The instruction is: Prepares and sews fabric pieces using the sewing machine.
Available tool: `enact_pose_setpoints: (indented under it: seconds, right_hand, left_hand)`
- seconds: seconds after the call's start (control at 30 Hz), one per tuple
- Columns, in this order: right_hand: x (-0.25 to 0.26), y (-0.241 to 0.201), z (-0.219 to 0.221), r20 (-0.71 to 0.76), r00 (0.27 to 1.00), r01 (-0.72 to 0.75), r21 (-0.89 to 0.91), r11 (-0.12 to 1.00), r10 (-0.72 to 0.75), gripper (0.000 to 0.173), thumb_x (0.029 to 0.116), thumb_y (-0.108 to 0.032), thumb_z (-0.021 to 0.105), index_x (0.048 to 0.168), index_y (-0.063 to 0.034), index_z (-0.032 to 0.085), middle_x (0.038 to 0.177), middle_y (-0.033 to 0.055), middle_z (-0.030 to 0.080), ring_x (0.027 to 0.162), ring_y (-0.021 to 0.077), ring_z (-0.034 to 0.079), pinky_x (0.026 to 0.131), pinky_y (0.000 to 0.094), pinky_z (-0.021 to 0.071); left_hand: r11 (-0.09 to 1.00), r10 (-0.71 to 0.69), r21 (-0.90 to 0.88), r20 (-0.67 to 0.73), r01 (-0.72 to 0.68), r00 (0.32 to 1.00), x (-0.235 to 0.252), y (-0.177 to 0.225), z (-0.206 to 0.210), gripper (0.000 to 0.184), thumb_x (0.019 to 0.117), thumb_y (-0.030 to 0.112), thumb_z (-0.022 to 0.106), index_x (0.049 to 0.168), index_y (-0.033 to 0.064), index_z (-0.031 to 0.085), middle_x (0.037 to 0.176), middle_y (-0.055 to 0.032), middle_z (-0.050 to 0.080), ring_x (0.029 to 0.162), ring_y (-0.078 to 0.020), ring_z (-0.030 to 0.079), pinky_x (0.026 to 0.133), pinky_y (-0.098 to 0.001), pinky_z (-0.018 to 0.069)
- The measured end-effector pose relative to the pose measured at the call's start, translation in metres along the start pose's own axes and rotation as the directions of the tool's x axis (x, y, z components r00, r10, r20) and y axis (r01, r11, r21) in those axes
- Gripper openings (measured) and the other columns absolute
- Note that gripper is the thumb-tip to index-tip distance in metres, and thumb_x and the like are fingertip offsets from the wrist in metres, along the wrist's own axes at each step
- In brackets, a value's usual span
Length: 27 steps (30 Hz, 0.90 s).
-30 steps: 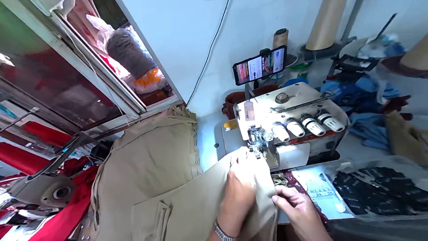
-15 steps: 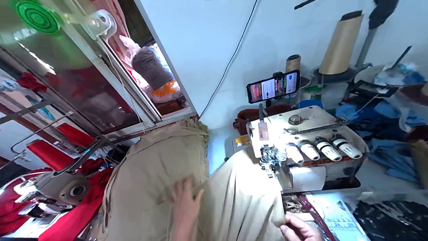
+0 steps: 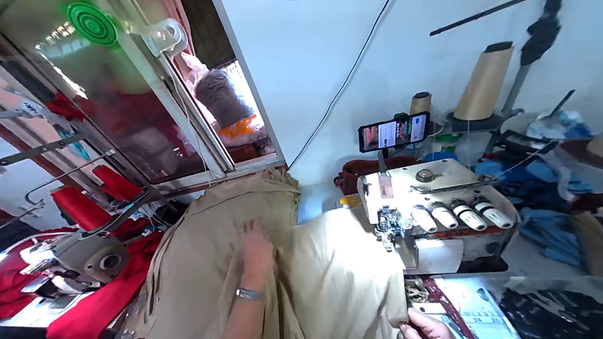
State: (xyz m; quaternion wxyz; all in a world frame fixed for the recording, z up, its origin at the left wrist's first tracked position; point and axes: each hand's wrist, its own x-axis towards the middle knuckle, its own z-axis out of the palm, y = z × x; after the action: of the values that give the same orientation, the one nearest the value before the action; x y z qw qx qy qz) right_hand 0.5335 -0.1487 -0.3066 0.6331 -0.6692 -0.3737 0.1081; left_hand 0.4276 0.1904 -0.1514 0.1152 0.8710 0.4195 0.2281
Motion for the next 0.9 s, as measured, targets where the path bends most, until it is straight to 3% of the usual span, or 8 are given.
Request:
enact_pose_setpoints:
  seconds: [0.07, 0.17, 0.23, 0.3, 0.4, 0.63, 0.9]
  right_hand:
    - [0.0, 0.002, -0.003, 0.028, 1.0, 0.0, 0.025, 1.0, -0.001, 0.016, 0.089, 0.002, 0.056, 0.089, 0.0084, 0.069, 0.082, 0.0097, 0.069, 0.076, 0.0034, 0.064, 0.073, 0.0218, 0.053]
    - [0.0, 0.003, -0.005, 0.041, 0.999, 0.007, 0.037, 0.999, -0.009, 0.017, 0.0896, 0.001, 0.055, 0.091, 0.0077, 0.07, 0.083, 0.008, 0.069, 0.077, 0.002, 0.064, 0.074, 0.0211, 0.0541]
    - [-0.001, 0.002, -0.004, 0.038, 0.999, 0.011, 0.041, 0.999, -0.013, 0.017, 0.0892, 0.002, 0.054, 0.09, 0.008, 0.07, 0.083, 0.0079, 0.069, 0.077, 0.0013, 0.064, 0.074, 0.0203, 0.0536]
    - [-0.002, 0.003, -0.004, 0.036, 0.999, 0.021, 0.046, 0.999, -0.022, 0.017, 0.0889, 0.002, 0.054, 0.091, 0.0083, 0.07, 0.083, 0.0076, 0.069, 0.077, 0.0009, 0.064, 0.074, 0.02, 0.0534]
    - [-0.003, 0.006, -0.004, 0.029, 0.999, 0.041, 0.054, 0.998, -0.043, 0.017, 0.0887, 0.002, 0.054, 0.091, 0.0085, 0.07, 0.083, 0.0081, 0.069, 0.076, 0.0014, 0.064, 0.073, 0.0202, 0.0536]
    - [-0.005, 0.004, -0.005, 0.019, 0.999, 0.048, 0.077, 0.996, -0.05, 0.017, 0.0882, 0.003, 0.054, 0.091, 0.0085, 0.07, 0.084, 0.0081, 0.07, 0.079, 0.0003, 0.065, 0.076, 0.0189, 0.0535]
    - [-0.006, 0.006, -0.004, -0.003, 0.997, 0.071, 0.034, 0.997, -0.071, 0.018, 0.0894, 0.002, 0.054, 0.091, 0.0077, 0.07, 0.082, 0.0092, 0.07, 0.076, 0.0024, 0.065, 0.073, 0.0207, 0.054]
  left_hand:
    - [0.979, 0.162, -0.152, 0.177, -0.135, 0.971, -0.028, 0.047, 0.006, 0.052, 0.1047, 0.022, 0.056, 0.151, 0.001, 0.045, 0.151, -0.0253, 0.048, 0.137, -0.0397, 0.05, 0.113, -0.0536, 0.0423]
    - [0.855, 0.443, -0.448, 0.364, -0.263, 0.82, -0.071, 0.092, 0.034, 0.064, 0.0993, 0.04, 0.064, 0.147, -0.0005, 0.052, 0.155, -0.0181, 0.047, 0.149, -0.0267, 0.039, 0.124, -0.0407, 0.029]
    - [0.799, 0.505, -0.55, 0.391, -0.244, 0.769, -0.085, 0.102, 0.056, 0.08, 0.0944, 0.049, 0.068, 0.151, -0.0027, 0.045, 0.159, -0.0184, 0.041, 0.152, -0.0237, 0.032, 0.127, -0.0369, 0.0218]
    - [0.776, 0.508, -0.59, 0.373, -0.224, 0.777, -0.087, 0.105, 0.071, 0.092, 0.0938, 0.048, 0.069, 0.159, -0.003, 0.029, 0.167, -0.0188, 0.025, 0.156, -0.0245, 0.021, 0.128, -0.038, 0.0159]
    - [0.789, 0.468, -0.594, 0.414, -0.158, 0.781, -0.079, 0.11, 0.072, 0.102, 0.0924, 0.045, 0.073, 0.163, 0.0011, 0.014, 0.171, -0.0153, 0.011, 0.157, -0.0221, 0.017, 0.128, -0.0375, 0.0168]
    - [0.857, 0.415, -0.498, 0.516, -0.133, 0.749, -0.074, 0.113, 0.065, 0.097, 0.0936, 0.049, 0.07, 0.162, 0.0008, 0.02, 0.17, -0.0166, 0.014, 0.156, -0.0241, 0.02, 0.127, -0.0381, 0.0188]
    - [0.852, 0.444, -0.501, 0.534, -0.154, 0.72, -0.066, 0.113, 0.065, 0.1, 0.0936, 0.046, 0.071, 0.163, 0.003, 0.014, 0.172, -0.0139, 0.007, 0.157, -0.023, 0.02, 0.126, -0.0399, 0.0205]
